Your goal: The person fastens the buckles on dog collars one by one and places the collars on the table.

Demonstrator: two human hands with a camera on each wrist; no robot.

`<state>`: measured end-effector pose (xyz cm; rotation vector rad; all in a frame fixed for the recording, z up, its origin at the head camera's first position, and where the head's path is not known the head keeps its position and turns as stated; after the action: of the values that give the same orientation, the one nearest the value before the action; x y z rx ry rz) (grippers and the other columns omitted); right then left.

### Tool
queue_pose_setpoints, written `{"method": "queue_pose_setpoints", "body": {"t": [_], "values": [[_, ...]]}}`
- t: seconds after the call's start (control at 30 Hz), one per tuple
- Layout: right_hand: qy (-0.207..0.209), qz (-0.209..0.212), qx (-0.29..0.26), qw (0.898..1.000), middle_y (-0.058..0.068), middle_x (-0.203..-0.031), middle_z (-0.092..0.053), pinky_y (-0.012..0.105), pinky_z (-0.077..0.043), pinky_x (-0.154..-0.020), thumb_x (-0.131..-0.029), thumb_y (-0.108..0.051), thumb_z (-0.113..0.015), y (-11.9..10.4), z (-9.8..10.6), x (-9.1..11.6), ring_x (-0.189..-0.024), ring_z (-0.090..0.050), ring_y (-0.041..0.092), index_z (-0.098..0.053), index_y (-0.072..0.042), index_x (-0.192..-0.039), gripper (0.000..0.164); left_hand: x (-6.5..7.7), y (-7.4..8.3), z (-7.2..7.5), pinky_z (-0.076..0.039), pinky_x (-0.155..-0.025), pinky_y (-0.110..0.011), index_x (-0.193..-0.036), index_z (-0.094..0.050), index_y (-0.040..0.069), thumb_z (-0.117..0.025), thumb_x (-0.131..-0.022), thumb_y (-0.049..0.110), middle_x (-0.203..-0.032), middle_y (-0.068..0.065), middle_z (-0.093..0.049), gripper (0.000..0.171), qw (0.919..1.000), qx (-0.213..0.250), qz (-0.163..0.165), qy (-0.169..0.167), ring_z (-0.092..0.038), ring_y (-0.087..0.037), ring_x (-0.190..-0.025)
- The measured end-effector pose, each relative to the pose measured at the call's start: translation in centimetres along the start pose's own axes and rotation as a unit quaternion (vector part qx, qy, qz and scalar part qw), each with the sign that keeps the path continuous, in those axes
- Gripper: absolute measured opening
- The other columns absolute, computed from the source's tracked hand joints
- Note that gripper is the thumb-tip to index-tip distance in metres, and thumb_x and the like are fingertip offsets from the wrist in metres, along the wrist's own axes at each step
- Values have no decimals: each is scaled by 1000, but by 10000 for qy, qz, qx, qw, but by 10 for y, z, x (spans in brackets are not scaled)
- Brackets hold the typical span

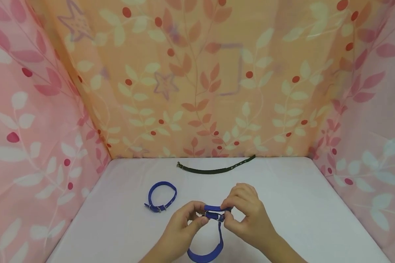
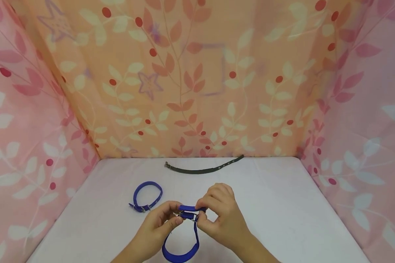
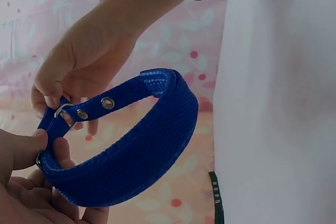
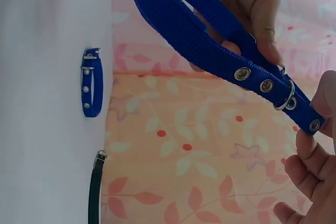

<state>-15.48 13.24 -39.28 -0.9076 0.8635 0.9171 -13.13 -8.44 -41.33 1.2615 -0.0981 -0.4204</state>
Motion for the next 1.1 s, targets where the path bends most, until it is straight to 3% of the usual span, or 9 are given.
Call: {"method": "queue_pose_setpoints", "body": {"t": [0.27, 0.43, 0.57, 0.83, 1.1], "values": [[-12, 669, 124, 9977, -4, -78, -53, 42, -37, -107, -57, 4, -60, -3, 1, -8, -83, -51, 16, -64, -14, -78, 28, 2, 2, -2, -48, -71, -23, -118, -65, 15, -66, -101, 24, -106, 1, -70, 20, 9998, 117, 19, 147, -59, -12, -86], [-121, 797, 67, 9967, -5, -78, -52, 45, -38, -104, -56, 2, -59, -1, 1, -7, -84, -51, 16, -63, -15, -78, 28, 3, 4, -3, -49, -74, -23, -119, -66, 10, -67, -100, 24, -110, -1, -71, 24, 9996, 156, -113, 200, -61, -12, -87], [-376, 526, -82, 9979, -6, -85, -57, 44, -36, -106, -60, 3, -64, 3, 2, -2, -90, -53, 16, -65, -15, -85, 31, 2, 5, -2, -51, -77, -23, -117, -68, 14, -71, -98, 26, -108, 2, -73, 23, 9994, 107, -166, 279, -63, -12, -87], [-1027, -71, -386, 9939, -10, -100, -65, 38, -34, -111, -78, -4, -83, 6, 3, 7, -101, -56, 14, -72, -19, -109, 36, 2, 8, 1, -55, -83, -23, -115, -70, 24, -73, -96, 32, -98, 7, -72, 21, 9996, -39, -36, 260, -66, -13, -91], [-969, -337, -406, 9939, -11, -100, -69, 34, -36, -112, -78, -8, -87, 5, 3, 6, -102, -60, 14, -70, -19, -119, 46, 4, 12, 9, -55, -85, -26, -106, -72, 36, -79, -90, 33, -99, 18, -69, 18, 9907, -891, -523, 891, -64, -9, -101]]}}
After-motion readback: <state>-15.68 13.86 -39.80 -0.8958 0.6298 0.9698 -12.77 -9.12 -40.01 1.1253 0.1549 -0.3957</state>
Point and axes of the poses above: each hand's wrist, its own x-axis away from the middle knuckle, its own z-axis out of the back of the hand, y = z × x, the point moved 1 cm from there along -x, towards the middle knuckle
